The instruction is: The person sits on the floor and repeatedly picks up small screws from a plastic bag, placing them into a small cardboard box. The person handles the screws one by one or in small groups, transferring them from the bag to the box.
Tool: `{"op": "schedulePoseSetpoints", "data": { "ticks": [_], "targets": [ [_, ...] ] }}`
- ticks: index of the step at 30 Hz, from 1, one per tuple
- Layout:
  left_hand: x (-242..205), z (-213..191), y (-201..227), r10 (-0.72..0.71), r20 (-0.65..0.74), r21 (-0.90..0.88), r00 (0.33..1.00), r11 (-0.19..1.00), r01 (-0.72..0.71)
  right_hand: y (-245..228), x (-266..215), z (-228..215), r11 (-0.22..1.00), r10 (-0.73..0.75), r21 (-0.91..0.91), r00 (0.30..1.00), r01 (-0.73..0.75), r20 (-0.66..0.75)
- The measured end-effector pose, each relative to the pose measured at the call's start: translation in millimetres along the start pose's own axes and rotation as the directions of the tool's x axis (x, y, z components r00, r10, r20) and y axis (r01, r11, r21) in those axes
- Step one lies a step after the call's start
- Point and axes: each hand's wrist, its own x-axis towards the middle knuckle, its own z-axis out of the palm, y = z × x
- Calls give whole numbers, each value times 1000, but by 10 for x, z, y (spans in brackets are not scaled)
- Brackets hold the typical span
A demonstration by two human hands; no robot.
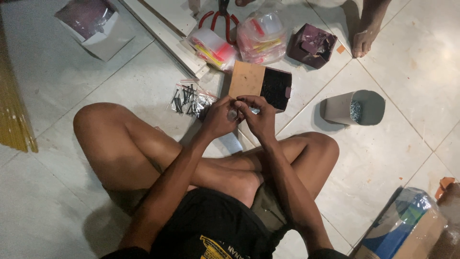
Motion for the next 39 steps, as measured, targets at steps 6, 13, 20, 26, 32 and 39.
{"op": "schedulePoseSetpoints", "data": {
  "ticks": [6,13,20,26,32,39],
  "targets": [
    [6,33,-79,-4,-1,22,1000,1000,4,-56,-33,56,998,-55,0,998,55,-43],
    [9,68,-164,-5,3,102,1000,995,5,-39,-66,72,999,-49,13,997,50,-66],
    [-4,-21,-117,13,-78,-30,997,999,-16,-140,-16,-50,989,-151,7,985,151,88],
    [-8,7,-57,-3,-81,13,997,1000,4,-109,9,-78,990,-141,41,982,137,125],
    [23,-33,39,28,-104,17,994,999,-27,-144,62,-151,987,-163,25,979,161,120],
    [5,-58,-43,23,-111,19,994,1000,-21,55,401,-569,819,-270,-502,959,278,90]
  ]
}}
